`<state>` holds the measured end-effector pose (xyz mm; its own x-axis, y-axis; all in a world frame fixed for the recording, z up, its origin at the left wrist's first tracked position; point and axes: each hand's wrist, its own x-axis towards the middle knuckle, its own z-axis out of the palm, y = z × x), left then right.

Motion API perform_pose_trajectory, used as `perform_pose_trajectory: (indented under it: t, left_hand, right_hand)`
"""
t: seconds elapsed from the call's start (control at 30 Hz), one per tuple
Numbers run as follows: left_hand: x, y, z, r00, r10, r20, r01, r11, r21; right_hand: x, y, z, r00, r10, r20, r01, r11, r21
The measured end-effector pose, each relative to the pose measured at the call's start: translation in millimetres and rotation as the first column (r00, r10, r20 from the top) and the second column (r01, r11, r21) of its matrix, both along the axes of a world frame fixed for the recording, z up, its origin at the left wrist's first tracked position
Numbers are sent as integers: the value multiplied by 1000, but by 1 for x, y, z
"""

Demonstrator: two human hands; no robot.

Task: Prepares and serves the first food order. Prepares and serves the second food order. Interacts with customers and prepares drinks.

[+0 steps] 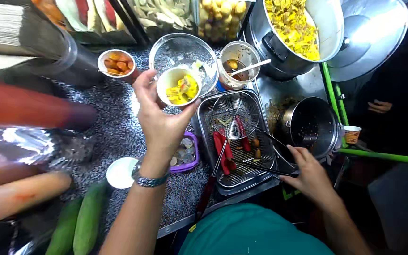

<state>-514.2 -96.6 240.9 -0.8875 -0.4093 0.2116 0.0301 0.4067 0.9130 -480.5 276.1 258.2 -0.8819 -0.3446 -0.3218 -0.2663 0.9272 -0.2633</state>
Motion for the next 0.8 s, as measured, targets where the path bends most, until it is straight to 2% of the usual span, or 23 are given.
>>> perform_pose_trajectory:
  t: [0.1, 0.13, 0.23, 0.33, 0.43, 0.53, 0.67, 0.8]
  left_hand:
    - [16, 2, -4, 1000, -4, 8, 3, 999, 40]
    - [19, 3, -6, 1000, -1, 11, 1, 999, 55]
    - [18, 8, -12, 1000, 7, 28, -9, 998, 54]
    - [13, 10, -17, 998, 19, 57, -21, 999, 35]
    - [8, 14, -20, 997, 2, 73, -2, 1000, 12]
    - [1, 19, -21, 996, -17, 84, 17, 1000, -1]
    - [-10, 20, -23, 997, -25, 75, 28, 999, -41]
    - [-18, 18, -26, 998, -26, 62, 29, 998, -50]
  right_hand:
    - [20, -23, -45, 989, -78, -128, 65, 993, -100]
    - [21, -28, -54, 988, -89, -123, 71, 987, -142]
    - [3, -40, -60, 992, -48, -114, 20, 971, -237]
    - [-52, -55, -53, 962, -44, -270, -41, 953, -301]
    - [-135, -76, -39, 920, -97, -379, -28, 950, -310]
    - [-206, -103, -32, 933, -54, -357, -38, 969, -245]
    - [-242, -126, -11, 975, 38, -218, -80, 979, -188]
    - [-248, -128, -7, 955, 91, -281, -185, 926, -329]
